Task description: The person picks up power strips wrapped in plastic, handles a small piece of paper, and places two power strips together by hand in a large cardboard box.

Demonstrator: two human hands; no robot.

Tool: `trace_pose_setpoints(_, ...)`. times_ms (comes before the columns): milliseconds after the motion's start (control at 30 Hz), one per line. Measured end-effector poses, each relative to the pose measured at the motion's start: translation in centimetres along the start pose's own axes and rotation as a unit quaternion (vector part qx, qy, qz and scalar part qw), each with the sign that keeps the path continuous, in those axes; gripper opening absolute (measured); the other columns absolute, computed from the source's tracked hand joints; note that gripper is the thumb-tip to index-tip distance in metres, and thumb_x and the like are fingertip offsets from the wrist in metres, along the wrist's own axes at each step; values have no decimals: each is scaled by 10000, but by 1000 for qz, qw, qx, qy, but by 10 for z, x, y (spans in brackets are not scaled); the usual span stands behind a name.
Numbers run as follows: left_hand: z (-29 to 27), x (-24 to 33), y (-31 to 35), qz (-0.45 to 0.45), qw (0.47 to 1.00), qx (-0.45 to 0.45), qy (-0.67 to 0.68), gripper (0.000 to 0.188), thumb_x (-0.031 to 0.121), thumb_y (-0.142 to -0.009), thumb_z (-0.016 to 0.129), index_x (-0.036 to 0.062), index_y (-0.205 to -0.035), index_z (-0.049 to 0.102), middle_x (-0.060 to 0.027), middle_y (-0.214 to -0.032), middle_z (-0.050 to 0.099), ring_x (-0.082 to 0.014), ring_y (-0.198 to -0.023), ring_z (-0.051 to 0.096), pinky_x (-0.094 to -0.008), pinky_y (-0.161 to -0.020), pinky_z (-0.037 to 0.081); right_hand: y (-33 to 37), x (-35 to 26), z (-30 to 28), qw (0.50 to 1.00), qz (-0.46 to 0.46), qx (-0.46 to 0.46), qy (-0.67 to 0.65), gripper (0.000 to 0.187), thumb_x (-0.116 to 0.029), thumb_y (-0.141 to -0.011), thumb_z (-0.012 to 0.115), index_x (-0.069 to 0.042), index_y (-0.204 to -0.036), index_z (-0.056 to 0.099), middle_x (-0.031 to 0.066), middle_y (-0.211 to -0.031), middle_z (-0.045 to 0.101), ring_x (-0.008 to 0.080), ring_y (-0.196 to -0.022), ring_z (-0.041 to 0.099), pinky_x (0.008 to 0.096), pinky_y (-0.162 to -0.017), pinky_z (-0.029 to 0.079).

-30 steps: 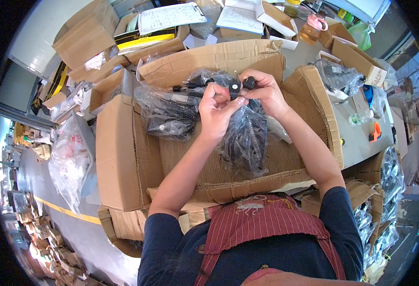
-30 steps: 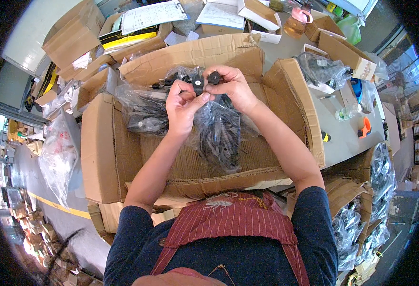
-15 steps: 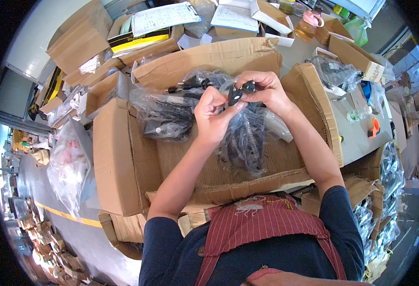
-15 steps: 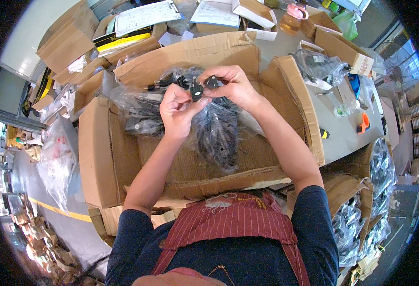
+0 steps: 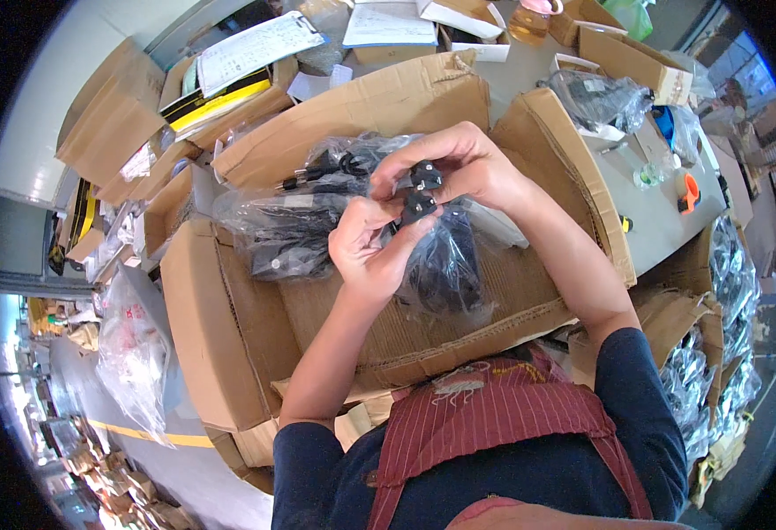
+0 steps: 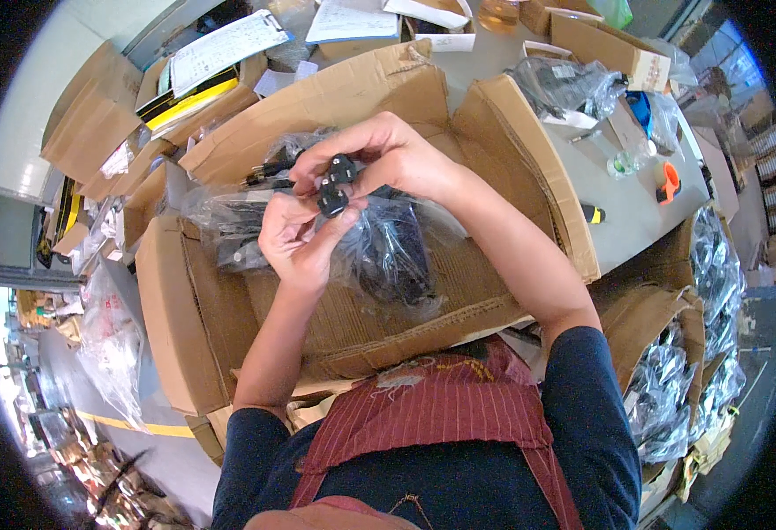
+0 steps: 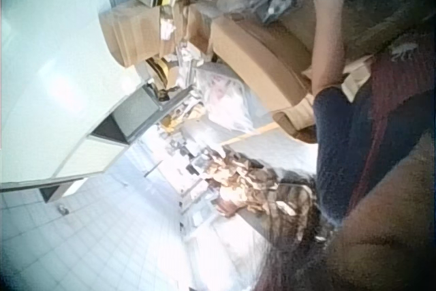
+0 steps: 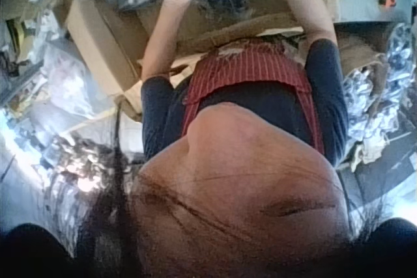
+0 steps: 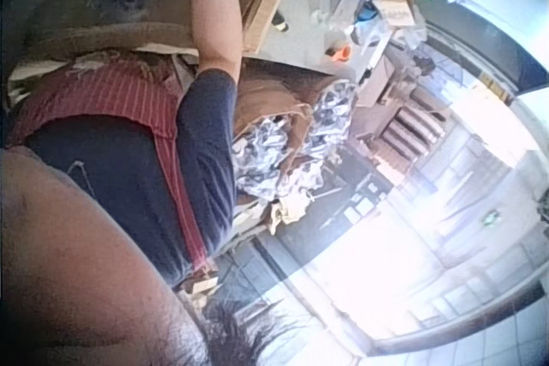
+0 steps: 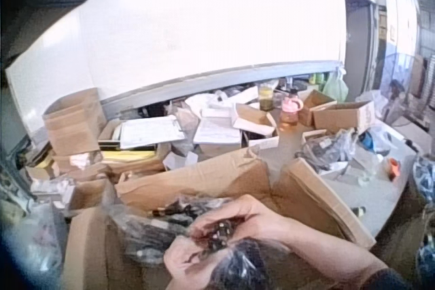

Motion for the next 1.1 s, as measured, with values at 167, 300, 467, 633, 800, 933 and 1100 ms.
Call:
trace_pose_setpoints(167,11,17,0,39,999,-18,-2,238,-146,-812,690,-39,-881,489,-254,-979,681,-293,-920,705,-400,-816,581,1,-3,9,996,16,-23,-80,528,-14,-534,623,76,-1047,711,210,-1061,704,275,-1010,675,378,-953,510)
trace_pose_setpoints(300,12,28,6,66,995,-27,-70,222,-121,-812,709,-45,-852,503,-269,-965,690,-311,-894,707,-402,-791,569,1,-2,18,987,20,-48,-150,513,-43,-539,681,80,-1036,718,198,-1045,713,288,-1032,667,387,-997,488)
trace_pose_setpoints(467,16,39,13,153,961,-71,-221,318,-103,-763,764,-15,-837,467,-289,-895,662,-320,-791,695,-429,-713,583,5,-6,26,988,25,-91,-120,477,-91,-565,726,52,-1020,738,160,-1033,730,283,-1096,640,414,-1078,420)
trace_pose_setpoints(633,20,49,14,161,951,-59,-256,217,-85,-705,779,-17,-781,587,-209,-847,699,-319,-825,714,-345,-771,562,6,-18,30,989,-21,-113,-90,462,-126,-596,732,53,-1022,738,169,-1032,729,272,-1074,650,427,-1076,414)
trace_pose_setpoints(800,30,59,10,191,933,-67,-297,206,-102,-679,769,-37,-784,605,-206,-858,700,-325,-837,711,-360,-796,566,5,-22,37,984,-57,-134,-103,462,-137,-607,733,61,-1025,734,171,-1018,732,258,-1003,677,444,-1072,410)
trace_pose_setpoints(933,35,53,9,136,905,-111,-387,182,-115,-659,763,-62,-739,609,-229,-871,693,-325,-833,709,-361,-798,567,5,-24,37,984,-64,-134,-97,457,-139,-614,724,63,-1025,733,172,-1010,733,251,-978,685,447,-1074,406)
trace_pose_setpoints(1100,36,55,9,141,910,-108,-375,168,-148,-653,737,-84,-712,593,-253,-871,684,-325,-825,704,-364,-805,565,5,-21,37,982,-52,-138,-119,457,-119,-610,705,66,-1028,731,177,-1017,731,254,-998,680,446,-1088,397)
Point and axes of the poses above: each hand's wrist, its own y-axis away from the middle knuckle, its own z-axis out of the palm, x = y × z, the point moved 10 cm from there along -y, towards the middle knuckle
